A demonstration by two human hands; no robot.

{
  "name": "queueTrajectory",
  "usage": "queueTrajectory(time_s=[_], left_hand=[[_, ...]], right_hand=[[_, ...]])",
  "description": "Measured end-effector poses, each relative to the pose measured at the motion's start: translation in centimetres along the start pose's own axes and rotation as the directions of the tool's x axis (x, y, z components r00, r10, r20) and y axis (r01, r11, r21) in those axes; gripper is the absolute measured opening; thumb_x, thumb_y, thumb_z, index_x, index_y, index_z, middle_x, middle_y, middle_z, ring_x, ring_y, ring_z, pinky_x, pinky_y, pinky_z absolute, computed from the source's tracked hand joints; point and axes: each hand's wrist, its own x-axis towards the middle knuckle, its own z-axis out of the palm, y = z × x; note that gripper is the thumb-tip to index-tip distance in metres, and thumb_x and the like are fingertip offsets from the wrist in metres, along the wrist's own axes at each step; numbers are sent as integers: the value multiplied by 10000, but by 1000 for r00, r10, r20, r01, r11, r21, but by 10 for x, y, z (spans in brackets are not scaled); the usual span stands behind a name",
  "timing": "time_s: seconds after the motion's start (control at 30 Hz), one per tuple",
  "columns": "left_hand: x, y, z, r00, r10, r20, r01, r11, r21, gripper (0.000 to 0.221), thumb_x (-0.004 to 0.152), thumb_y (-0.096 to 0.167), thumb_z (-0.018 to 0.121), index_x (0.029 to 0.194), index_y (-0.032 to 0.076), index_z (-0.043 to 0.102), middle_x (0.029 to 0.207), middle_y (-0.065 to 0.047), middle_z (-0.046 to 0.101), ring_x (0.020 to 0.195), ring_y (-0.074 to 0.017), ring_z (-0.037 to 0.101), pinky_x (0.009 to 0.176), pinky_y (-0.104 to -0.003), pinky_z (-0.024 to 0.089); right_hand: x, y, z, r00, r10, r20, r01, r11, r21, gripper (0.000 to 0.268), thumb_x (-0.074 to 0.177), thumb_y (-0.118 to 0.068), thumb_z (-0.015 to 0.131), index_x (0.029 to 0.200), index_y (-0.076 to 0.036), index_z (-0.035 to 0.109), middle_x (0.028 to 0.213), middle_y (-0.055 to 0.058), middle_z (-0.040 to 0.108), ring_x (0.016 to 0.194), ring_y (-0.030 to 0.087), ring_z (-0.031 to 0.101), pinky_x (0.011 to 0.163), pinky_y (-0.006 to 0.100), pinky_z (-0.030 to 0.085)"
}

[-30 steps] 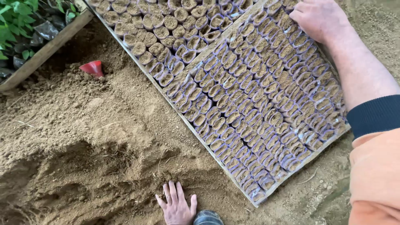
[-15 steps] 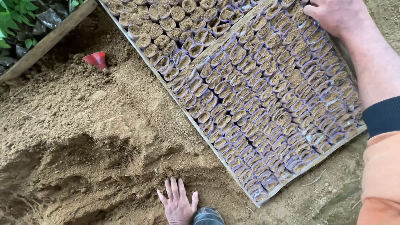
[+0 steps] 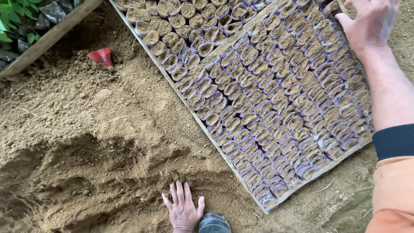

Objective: Filling small plastic bags with soil and planting seeds into them

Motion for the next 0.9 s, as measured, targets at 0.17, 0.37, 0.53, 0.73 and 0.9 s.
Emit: queueTrajectory(time_s=[0.17, 0.37, 0.53, 0.73, 0.9], left_hand=[[-2, 1, -2, 1000, -2, 3, 2, 1000, 15, 839, 889, 684, 412, 1456, 70, 483, 1613, -183, 354, 1497, -378, 334, 1169, -710, 261], [2, 1, -2, 1000, 0, -6, 0, 1000, 14, 838, 888, 678, 410, 1463, 71, 472, 1615, -190, 349, 1490, -386, 340, 1167, -706, 261], [0, 0, 0, 1000, 5, 21, -6, 1000, 25, 854, 890, 691, 395, 1480, 76, 451, 1635, -188, 312, 1506, -381, 310, 1170, -716, 253], [1, 1, -4, 1000, -3, 10, 3, 1000, 19, 832, 886, 684, 407, 1456, 82, 480, 1610, -180, 359, 1478, -379, 360, 1153, -709, 274], [1, 1, -4, 1000, 6, -5, -6, 1000, 1, 825, 892, 673, 418, 1461, 77, 473, 1613, -187, 356, 1487, -385, 351, 1156, -712, 270]], right_hand=[[-6, 2, 10, 996, -19, 85, 25, 997, -72, 253, 1101, -454, 1021, 1186, -270, 870, 1430, 96, 719, 1404, 311, 509, 1118, 497, 405], [7, -7, -4, 992, -84, 97, 72, 990, 125, 189, 1083, -152, 1049, 1122, -180, 866, 1750, 209, 698, 1638, 395, 447, 1183, 705, 267], [1, -2, 5, 998, -36, 57, 30, 993, 112, 286, 1093, -258, 1114, 1153, -134, 863, 1453, 203, 756, 1492, 380, 587, 1201, 653, 327], [3, -3, 26, 996, 7, 85, -25, 978, 205, 278, 1125, -202, 1058, 1341, -155, 890, 1303, 235, 739, 1415, 446, 577, 1156, 729, 235], [-2, 7, 46, 995, -78, 58, 67, 983, 171, 237, 1179, -225, 1010, 1396, -240, 916, 1297, 117, 791, 1408, 310, 611, 1201, 544, 276]])
